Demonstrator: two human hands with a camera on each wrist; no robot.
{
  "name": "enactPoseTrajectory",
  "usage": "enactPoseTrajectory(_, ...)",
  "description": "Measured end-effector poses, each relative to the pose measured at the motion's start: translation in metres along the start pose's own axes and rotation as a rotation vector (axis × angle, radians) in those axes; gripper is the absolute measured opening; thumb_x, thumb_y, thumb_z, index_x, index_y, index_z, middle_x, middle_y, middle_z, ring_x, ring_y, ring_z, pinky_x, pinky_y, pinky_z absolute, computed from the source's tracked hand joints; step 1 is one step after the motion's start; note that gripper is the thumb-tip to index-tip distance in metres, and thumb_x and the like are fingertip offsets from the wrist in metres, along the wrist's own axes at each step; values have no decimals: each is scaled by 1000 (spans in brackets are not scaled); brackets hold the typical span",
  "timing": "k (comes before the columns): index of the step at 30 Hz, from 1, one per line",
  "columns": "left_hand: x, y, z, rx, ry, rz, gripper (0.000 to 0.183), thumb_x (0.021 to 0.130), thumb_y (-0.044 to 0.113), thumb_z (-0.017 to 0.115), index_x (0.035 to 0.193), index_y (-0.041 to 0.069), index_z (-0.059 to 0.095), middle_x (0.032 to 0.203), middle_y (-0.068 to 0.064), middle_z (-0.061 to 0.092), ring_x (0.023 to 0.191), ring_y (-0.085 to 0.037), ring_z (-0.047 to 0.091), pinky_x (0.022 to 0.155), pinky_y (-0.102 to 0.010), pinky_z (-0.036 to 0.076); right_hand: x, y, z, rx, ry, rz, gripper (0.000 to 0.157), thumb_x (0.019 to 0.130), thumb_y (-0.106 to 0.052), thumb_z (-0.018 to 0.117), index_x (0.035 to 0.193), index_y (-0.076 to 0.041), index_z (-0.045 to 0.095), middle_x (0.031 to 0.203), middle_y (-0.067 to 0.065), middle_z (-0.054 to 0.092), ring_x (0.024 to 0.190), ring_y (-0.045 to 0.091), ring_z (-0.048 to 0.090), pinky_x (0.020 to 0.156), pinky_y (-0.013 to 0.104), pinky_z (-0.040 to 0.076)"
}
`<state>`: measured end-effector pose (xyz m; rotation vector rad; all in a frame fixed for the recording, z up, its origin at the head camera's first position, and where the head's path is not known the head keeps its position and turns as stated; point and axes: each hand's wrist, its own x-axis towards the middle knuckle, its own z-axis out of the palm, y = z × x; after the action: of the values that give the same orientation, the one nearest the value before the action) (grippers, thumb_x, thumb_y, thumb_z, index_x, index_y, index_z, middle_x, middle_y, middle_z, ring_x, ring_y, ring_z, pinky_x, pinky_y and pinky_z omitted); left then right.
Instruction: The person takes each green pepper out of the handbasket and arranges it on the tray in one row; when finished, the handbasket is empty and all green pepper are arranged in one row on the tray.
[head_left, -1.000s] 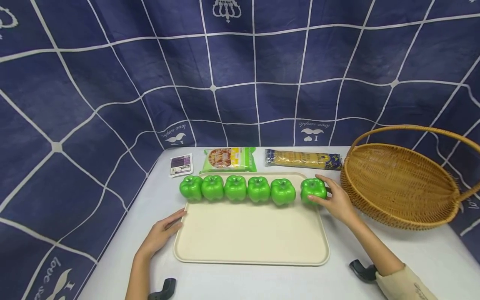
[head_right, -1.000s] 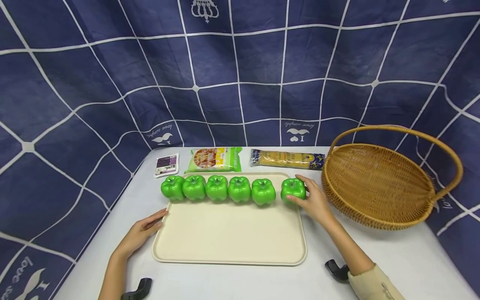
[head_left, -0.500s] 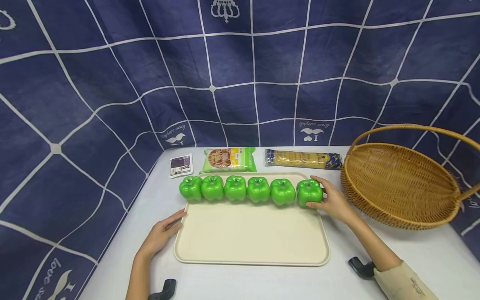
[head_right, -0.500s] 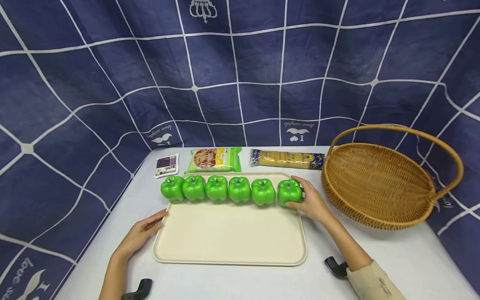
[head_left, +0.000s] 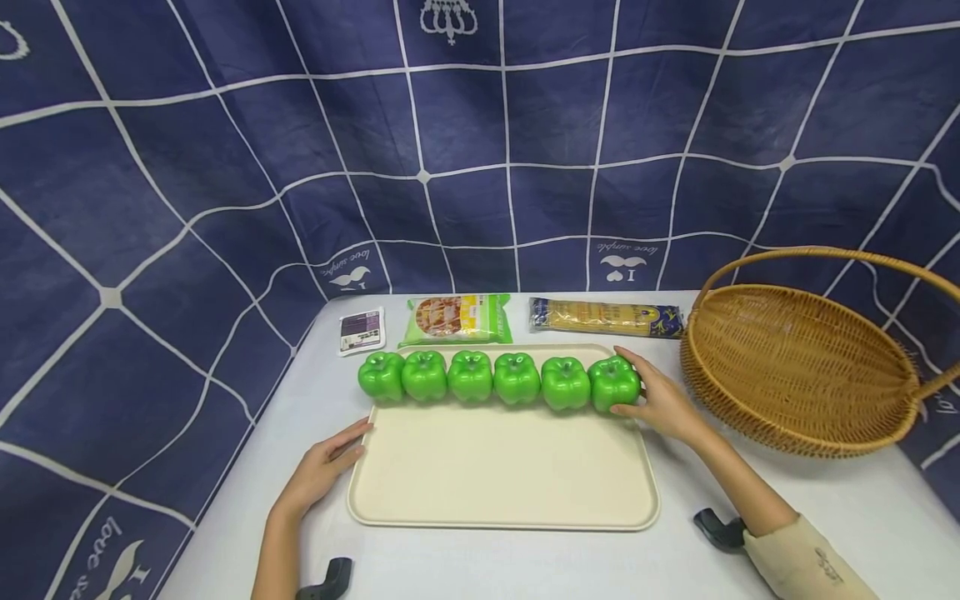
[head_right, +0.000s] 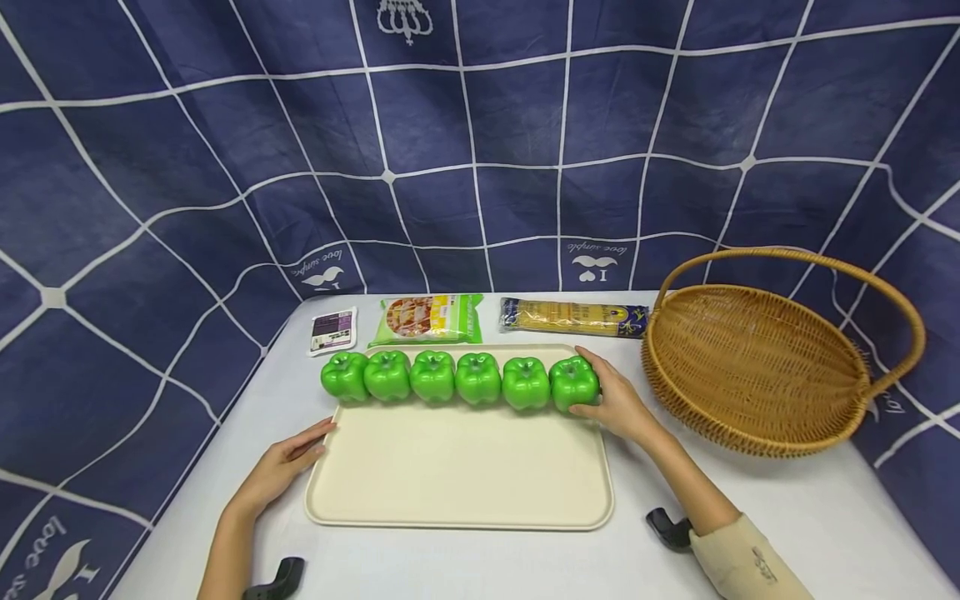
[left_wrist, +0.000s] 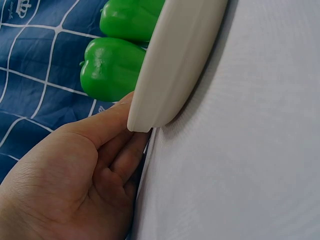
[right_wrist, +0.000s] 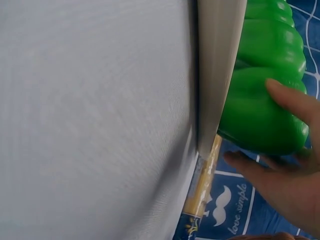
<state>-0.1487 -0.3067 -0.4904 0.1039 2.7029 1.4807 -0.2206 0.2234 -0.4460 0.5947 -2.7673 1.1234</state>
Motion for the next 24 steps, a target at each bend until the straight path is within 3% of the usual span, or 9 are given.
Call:
enactPoseTrajectory(7, -1, 0, -1, 0, -3, 10, 40, 91, 30, 58, 129, 16, 56, 142, -1, 40, 132, -25, 32, 107, -43, 26, 1, 0, 1, -7, -22, -11, 100, 68, -16, 83, 147, -12, 21, 142, 25, 32, 126, 45, 33, 100, 63, 27)
enactPoseTrajectory(18, -1, 1, -1, -1, -6, 8, 40, 91, 30, 58, 129, 16, 55, 142, -1, 40, 132, -25, 32, 107, -44, 26, 0, 2, 2, -3, -24, -19, 99, 68, -14, 83, 146, -12, 22, 141, 26, 32, 125, 45, 33, 100, 64, 26)
enactPoseTrajectory(24, -1, 0, -1, -6, -3, 6, 41, 91, 31, 58, 129, 16, 55, 142, -1, 40, 133, -26, 32, 108, -46, 25, 0, 4, 2, 9, -16, -37, 98, 68, -19, 83, 146, -12, 23, 140, 25, 34, 122, 45, 37, 98, 62, 32)
